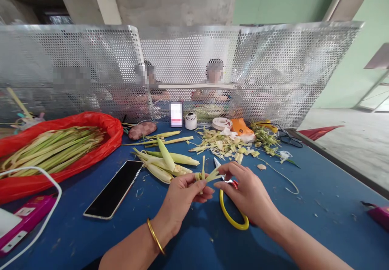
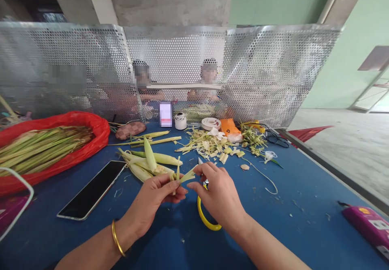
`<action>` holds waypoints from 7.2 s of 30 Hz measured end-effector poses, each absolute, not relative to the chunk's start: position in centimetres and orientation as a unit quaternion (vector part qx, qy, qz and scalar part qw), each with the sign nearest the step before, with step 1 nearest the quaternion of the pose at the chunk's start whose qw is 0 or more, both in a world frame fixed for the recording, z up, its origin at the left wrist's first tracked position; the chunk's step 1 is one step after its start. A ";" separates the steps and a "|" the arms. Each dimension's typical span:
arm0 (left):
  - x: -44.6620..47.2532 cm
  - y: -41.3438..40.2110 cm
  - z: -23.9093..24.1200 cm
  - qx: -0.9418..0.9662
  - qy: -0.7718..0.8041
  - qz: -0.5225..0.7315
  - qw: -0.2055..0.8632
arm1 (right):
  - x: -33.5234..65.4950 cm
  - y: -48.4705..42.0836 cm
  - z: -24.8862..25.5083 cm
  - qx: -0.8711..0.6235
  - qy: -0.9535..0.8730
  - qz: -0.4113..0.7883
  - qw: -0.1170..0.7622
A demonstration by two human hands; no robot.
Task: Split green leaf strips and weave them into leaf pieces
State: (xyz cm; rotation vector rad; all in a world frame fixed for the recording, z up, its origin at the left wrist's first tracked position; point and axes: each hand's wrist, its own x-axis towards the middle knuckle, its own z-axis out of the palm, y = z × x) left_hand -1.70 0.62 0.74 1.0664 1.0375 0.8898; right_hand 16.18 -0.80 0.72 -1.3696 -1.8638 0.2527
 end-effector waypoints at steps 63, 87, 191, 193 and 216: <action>-1.1 0.5 -1.5 0.515 0.487 0.390 0.588 | 13.8 -1.7 -1.5 -0.550 -0.608 0.313 0.480; -1.4 -0.4 -0.9 0.694 0.520 0.363 0.339 | 13.5 -1.6 -1.6 -0.576 -0.572 0.326 0.485; -0.6 -0.5 0.1 0.421 0.358 0.428 0.715 | 11.6 -3.0 -1.8 -0.481 -0.384 0.615 0.492; -0.6 -0.4 0.1 0.420 0.363 0.426 0.715 | 11.5 -3.0 -1.8 -0.468 -0.358 0.635 0.500; -0.5 -0.7 -0.2 0.430 0.351 0.420 0.718 | 11.1 -3.4 -1.9 -0.461 -0.272 0.654 0.534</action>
